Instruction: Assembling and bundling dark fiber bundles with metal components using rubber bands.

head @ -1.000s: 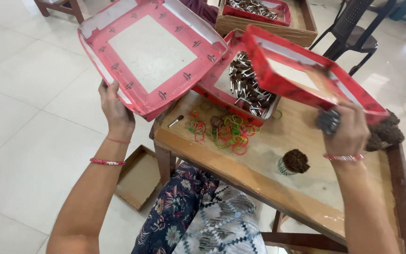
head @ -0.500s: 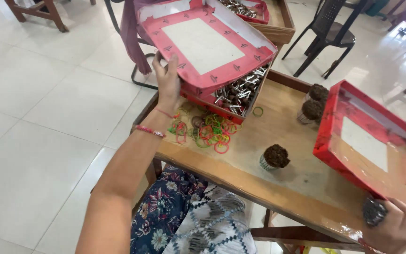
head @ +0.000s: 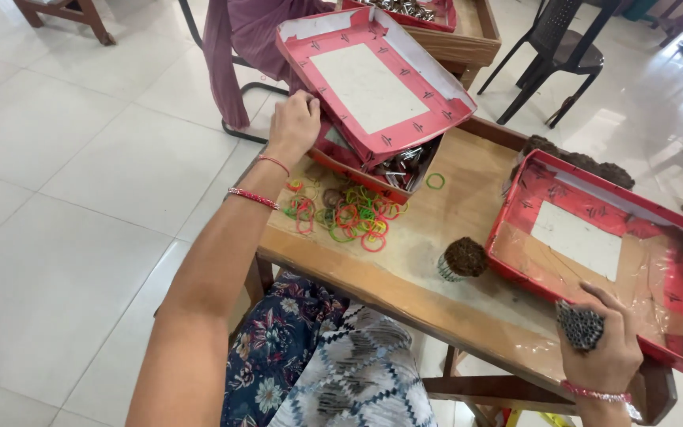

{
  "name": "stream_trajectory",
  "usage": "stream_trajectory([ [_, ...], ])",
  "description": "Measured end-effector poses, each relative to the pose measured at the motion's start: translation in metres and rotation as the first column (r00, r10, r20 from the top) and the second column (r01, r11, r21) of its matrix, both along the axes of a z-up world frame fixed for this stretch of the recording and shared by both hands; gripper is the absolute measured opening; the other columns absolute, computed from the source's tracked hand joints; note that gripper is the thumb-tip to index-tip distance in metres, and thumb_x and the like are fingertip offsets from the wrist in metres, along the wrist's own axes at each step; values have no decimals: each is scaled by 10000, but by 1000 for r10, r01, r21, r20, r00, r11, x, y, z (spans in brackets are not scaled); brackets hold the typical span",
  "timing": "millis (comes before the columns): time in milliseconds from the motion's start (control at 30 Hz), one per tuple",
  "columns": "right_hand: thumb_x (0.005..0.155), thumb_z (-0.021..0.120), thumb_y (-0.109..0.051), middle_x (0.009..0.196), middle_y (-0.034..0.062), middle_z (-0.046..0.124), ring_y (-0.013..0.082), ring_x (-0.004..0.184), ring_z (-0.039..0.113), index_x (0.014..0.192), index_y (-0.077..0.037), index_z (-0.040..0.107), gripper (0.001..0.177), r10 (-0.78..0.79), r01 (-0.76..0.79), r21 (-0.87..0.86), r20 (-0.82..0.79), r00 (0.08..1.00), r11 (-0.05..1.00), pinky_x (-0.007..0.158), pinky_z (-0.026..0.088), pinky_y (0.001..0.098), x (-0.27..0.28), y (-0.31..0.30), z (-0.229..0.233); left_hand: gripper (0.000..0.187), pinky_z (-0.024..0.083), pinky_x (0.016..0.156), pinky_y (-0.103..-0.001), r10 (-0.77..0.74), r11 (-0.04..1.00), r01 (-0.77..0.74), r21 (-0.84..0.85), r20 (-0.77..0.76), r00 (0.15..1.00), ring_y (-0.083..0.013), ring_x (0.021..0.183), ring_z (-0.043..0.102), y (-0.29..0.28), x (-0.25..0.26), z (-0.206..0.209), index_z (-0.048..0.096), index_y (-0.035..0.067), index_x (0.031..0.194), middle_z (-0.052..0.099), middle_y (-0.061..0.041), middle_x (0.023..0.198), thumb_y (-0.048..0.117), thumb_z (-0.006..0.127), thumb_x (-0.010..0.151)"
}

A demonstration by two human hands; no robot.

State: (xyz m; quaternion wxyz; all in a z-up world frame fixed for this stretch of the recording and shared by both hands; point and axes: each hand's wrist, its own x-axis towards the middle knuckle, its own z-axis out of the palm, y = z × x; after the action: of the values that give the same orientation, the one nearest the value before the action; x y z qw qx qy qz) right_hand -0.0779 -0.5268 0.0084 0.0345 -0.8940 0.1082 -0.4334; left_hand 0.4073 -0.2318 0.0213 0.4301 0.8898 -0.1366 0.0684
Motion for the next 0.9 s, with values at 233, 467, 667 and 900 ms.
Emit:
stream_trajectory([
  [233,845,817,-23,1279,116,712,318,1102,710,1043,-68,575,316,406,-407,-8,-42,913,913,882,582,399,162,75,58,463,518,831,-515,163,976,-191,106,231,959,-471,1044,648,26,27,-35,675,17,1156,671,-296,1136,302,723,794],
  [467,738,717,45,1166,128,695,335,1034,683,1059,-51,605,353,484,-527,-173,-237,842,832,833,567,435,301,92,36,362,491,998,-514,6,1000,-7,26,29,1000,-464,1105,644,11,91,-104,703,33,1124,692,-297,1100,305,535,954],
  [667,857,704,35,1023,114,670,314,923,667,1059,-55,591,248,461,-481,-328,-142,876,813,792,550,434,307,74,54,381,489,931,-525,50,945,-17,-327,93,994,-468,1078,646,11,47,-102,684,29,1163,704,-290,1066,304,471,1009],
  [900,900,733,50,1096,117,672,323,970,657,1094,-36,565,271,463,-440,-422,-54,885,793,826,542,428,291,57,108,386,536,884,-418,63,851,6,-525,113,992,-313,989,730,92,0,-78,661,-8,1250,750,-210,1052,270,497,1039],
])
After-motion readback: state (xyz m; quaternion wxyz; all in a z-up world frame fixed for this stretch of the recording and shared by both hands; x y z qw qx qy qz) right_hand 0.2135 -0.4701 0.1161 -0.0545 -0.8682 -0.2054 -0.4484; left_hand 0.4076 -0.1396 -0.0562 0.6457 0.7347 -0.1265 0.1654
